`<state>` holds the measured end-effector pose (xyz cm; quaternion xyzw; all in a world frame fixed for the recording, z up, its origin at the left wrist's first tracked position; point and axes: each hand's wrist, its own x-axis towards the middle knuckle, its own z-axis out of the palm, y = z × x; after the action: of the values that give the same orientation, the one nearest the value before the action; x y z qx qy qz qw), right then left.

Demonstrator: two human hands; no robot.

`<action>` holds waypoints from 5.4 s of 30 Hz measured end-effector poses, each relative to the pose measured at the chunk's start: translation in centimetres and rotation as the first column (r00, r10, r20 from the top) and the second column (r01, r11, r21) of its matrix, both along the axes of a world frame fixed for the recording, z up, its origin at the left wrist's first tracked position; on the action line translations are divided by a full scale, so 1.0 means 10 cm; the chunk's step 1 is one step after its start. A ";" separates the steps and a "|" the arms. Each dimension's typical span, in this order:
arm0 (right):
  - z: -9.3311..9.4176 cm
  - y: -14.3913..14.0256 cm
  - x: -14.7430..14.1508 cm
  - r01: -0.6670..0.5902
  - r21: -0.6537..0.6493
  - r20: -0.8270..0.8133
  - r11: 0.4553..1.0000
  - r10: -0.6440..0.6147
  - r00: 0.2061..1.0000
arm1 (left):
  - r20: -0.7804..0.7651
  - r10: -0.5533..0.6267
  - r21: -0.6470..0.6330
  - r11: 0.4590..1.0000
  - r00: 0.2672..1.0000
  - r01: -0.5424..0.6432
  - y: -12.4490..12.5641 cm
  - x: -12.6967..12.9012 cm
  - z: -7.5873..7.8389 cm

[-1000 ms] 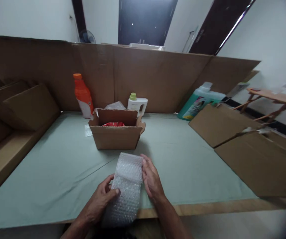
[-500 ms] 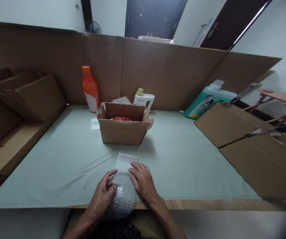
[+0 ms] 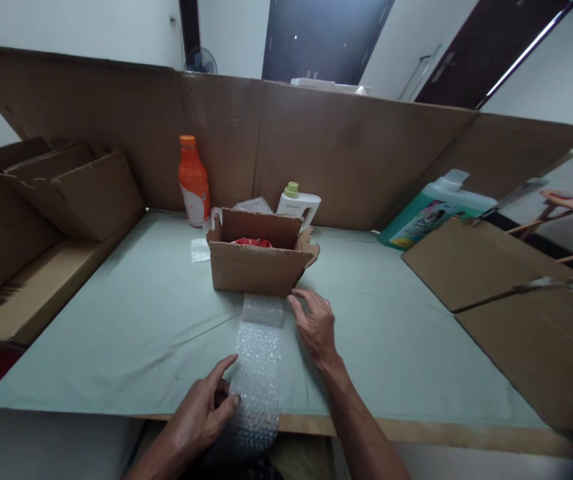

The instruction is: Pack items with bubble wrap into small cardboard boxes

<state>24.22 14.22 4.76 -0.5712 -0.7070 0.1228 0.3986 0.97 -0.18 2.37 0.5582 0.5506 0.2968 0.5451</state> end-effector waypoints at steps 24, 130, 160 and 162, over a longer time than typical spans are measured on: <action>-0.28 1.06 0.10 -0.008 -0.204 -0.235 0.979 -0.041 0.971 | -0.081 0.335 0.398 0.874 0.939 -0.278 2.26 -0.17 0.02; -0.32 -1.27 -0.11 -0.347 -0.153 0.023 0.925 0.355 0.935 | -0.306 0.046 0.555 0.820 0.951 0.139 0.10 -0.01 -0.06; -0.34 -1.25 -0.18 -0.320 -0.042 0.249 0.946 0.320 0.914 | -0.347 0.204 0.534 0.845 0.915 0.014 0.38 0.08 -0.21; -0.36 -1.21 -0.20 -0.324 -0.057 0.232 0.944 0.328 0.916 | -0.270 0.247 0.483 0.871 0.931 -0.091 0.34 0.10 -0.18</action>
<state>22.25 2.16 1.14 -0.4592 -0.8340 0.1239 0.2798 1.93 3.26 0.58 0.6616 0.5928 0.3711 0.2703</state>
